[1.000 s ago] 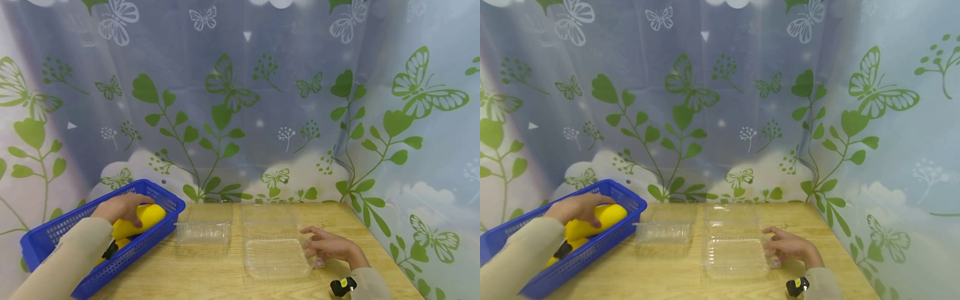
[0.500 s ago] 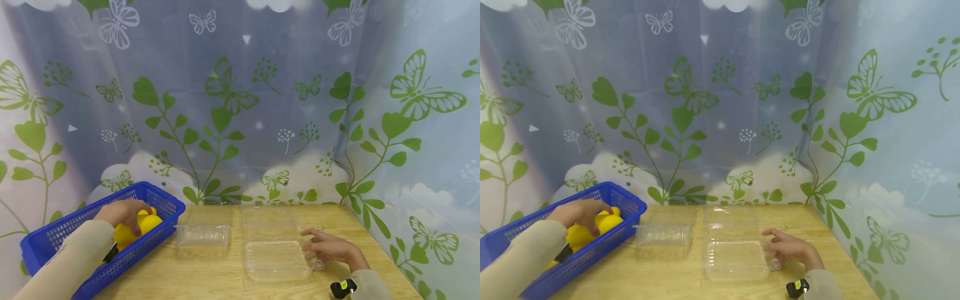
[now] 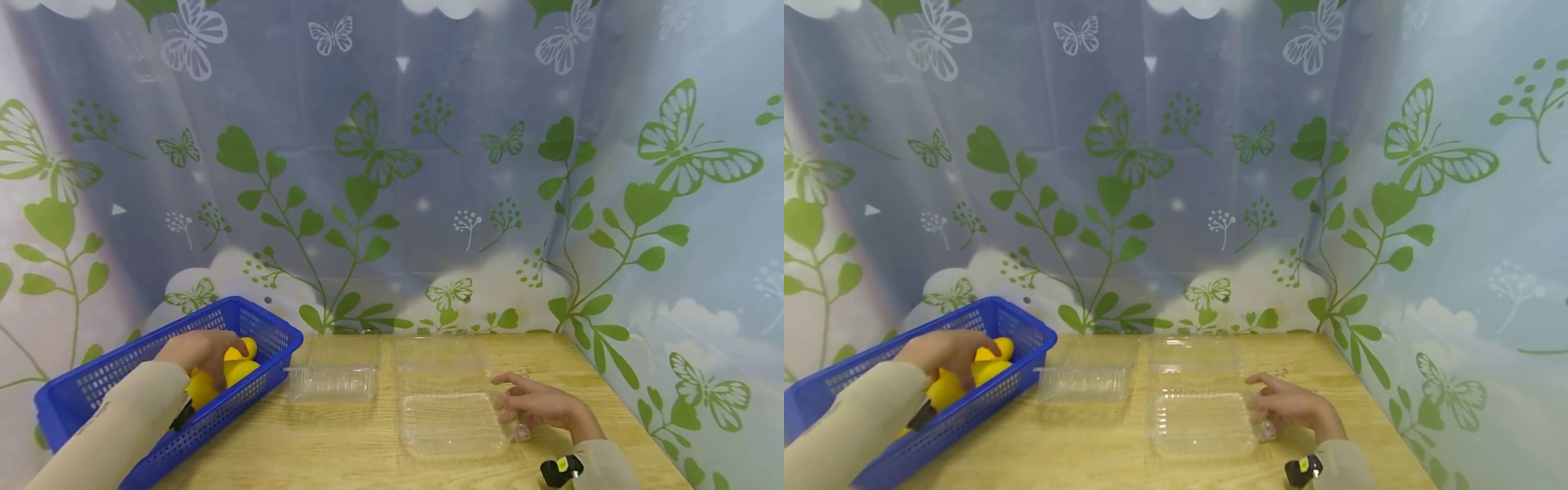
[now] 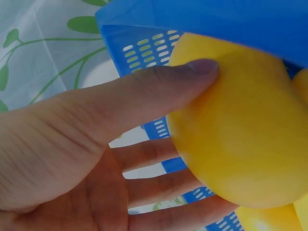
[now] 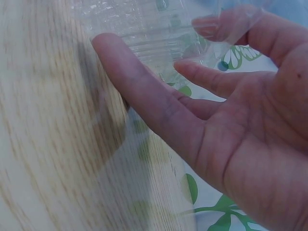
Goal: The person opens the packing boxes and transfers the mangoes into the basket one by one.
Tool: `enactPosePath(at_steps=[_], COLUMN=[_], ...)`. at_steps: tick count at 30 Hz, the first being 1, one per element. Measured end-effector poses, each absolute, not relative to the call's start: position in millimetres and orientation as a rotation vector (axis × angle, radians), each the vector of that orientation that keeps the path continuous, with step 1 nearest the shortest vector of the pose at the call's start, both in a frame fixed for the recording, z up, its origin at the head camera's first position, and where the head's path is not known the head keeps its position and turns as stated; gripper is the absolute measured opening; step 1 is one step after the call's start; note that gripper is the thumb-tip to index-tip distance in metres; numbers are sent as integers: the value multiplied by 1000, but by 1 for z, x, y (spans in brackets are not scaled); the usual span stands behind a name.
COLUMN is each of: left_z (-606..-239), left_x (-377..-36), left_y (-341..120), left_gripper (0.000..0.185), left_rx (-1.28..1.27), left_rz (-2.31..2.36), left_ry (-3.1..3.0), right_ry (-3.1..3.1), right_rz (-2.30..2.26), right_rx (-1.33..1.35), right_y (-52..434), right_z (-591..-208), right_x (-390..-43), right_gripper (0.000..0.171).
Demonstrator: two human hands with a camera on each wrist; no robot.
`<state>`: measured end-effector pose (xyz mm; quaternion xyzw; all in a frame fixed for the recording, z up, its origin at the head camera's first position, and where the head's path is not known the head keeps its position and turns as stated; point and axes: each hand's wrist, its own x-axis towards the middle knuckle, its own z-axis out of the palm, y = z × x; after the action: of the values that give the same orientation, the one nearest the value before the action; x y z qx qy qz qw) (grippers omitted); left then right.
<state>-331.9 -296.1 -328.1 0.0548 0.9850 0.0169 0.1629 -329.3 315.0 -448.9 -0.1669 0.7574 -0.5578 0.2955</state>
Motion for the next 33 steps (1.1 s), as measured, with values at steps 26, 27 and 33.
enactPosePath(at_steps=[26, 27, 33], left_z=[-321, -322, -318], left_x=[-330, -330, -329], left_y=[-304, -305, -307], left_gripper=[61, 61, 60], left_rx=[121, 137, 153], left_rz=[216, 214, 233], left_ry=[2795, 2795, 2797], right_ry=[2023, 2021, 2018], right_rz=[-1461, -1460, -1463], right_rx=[-428, -427, -427], right_y=[315, 315, 314], right_z=[-449, -449, -448], right_x=[-332, -332, -330], right_gripper=[65, 66, 67])
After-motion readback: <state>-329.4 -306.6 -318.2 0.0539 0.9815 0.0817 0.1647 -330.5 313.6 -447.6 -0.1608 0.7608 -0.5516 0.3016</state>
